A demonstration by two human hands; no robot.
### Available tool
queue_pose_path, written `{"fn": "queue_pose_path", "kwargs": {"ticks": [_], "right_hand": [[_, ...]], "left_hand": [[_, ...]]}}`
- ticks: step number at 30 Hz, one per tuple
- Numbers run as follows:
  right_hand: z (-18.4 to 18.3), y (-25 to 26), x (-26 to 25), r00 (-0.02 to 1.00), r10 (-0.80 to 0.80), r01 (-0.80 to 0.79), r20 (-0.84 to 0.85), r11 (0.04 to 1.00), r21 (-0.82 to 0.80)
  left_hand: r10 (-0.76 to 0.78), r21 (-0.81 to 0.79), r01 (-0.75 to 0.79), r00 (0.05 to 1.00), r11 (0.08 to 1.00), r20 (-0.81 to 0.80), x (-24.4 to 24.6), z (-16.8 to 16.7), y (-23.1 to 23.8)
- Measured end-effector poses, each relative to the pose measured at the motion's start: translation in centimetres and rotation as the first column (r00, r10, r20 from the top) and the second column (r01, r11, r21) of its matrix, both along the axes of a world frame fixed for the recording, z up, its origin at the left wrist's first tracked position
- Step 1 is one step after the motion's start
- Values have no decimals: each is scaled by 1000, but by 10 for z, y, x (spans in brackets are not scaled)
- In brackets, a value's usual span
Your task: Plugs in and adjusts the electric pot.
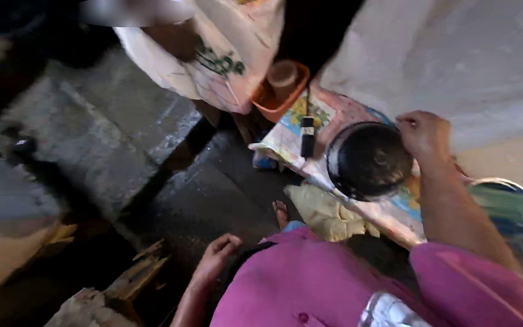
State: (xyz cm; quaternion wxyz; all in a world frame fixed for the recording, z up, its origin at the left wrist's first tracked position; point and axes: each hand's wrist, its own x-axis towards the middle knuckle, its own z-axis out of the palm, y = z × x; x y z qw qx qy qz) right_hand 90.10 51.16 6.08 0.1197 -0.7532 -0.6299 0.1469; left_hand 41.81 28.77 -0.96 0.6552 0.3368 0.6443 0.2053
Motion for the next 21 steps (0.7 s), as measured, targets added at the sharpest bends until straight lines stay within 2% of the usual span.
{"fn": "queue_pose_path", "kwargs": {"ticks": [3, 5, 9, 12, 16, 19, 21], "right_hand": [[-13, 33, 33, 994, -79, 93, 79, 978, -186], [-30, 43, 54, 983, -175, 181, 50, 946, -269], [-57, 47, 73, 931, -350, 298, -105, 893, -336], [-60, 38, 64, 926, -366, 310, -90, 876, -368], [-60, 18, 53, 958, -284, 269, -28, 930, -250], [-37, -13, 20, 965, -260, 261, -13, 965, 6], [-15, -56, -19, 983, -177, 171, 37, 975, 142]], "left_hand": [[141, 24, -141, 990, 990, 6, -17, -13, -36], [176, 25, -176, 984, 984, 1, -29, -19, -61], [231, -1, -231, 972, 973, -53, -47, -22, -107], [292, -29, -295, 954, 955, -73, -61, -22, -145], [365, -34, -368, 928, 929, -73, -69, -28, -188], [376, -22, -378, 924, 926, -66, -71, -28, -208], [370, -19, -371, 927, 928, -56, -69, -27, -218]]}}
